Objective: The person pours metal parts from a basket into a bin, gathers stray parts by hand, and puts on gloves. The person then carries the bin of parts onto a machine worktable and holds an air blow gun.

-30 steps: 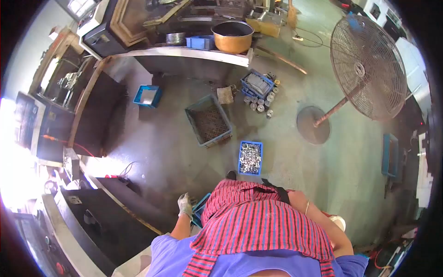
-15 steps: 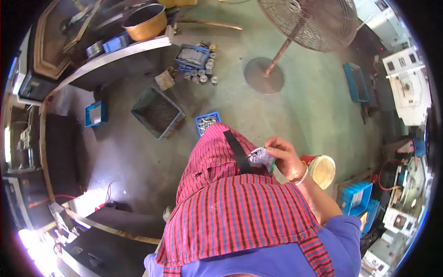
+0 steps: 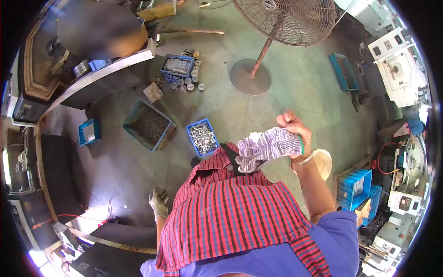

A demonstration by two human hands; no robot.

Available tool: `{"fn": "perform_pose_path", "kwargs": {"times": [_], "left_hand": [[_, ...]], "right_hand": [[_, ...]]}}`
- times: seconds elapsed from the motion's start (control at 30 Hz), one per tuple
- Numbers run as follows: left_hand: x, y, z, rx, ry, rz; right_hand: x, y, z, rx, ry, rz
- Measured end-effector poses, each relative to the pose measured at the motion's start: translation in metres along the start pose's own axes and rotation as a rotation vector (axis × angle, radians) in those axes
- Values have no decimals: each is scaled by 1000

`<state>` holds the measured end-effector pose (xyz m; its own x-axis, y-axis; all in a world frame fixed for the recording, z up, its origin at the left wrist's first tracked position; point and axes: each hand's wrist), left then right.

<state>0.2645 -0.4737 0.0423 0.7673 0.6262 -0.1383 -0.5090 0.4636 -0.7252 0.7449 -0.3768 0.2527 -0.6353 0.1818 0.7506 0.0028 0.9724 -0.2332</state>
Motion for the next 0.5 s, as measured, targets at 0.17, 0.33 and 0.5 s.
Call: {"fn": "perform_pose_path", "kwargs": {"times": [0.17,0.33,0.5], "left_hand": [[69,-42,54,175,65,-278],[168,-121,128,402,132,-821],[216,-169,166,424,613,-1265]], "right_hand": [[0,4,12,75,72,-155],[27,33,29,118,-110,-279],[39,83,51,225,-69,-552]]}}
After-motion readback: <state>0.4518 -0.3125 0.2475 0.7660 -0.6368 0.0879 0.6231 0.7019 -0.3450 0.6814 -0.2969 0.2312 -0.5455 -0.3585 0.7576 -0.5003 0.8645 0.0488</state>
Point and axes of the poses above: each hand's wrist, its own y-axis towards the middle knuckle, its own x-axis out of the palm, z = x × y, and after that the axes turned 2 degrees about z, right-handed
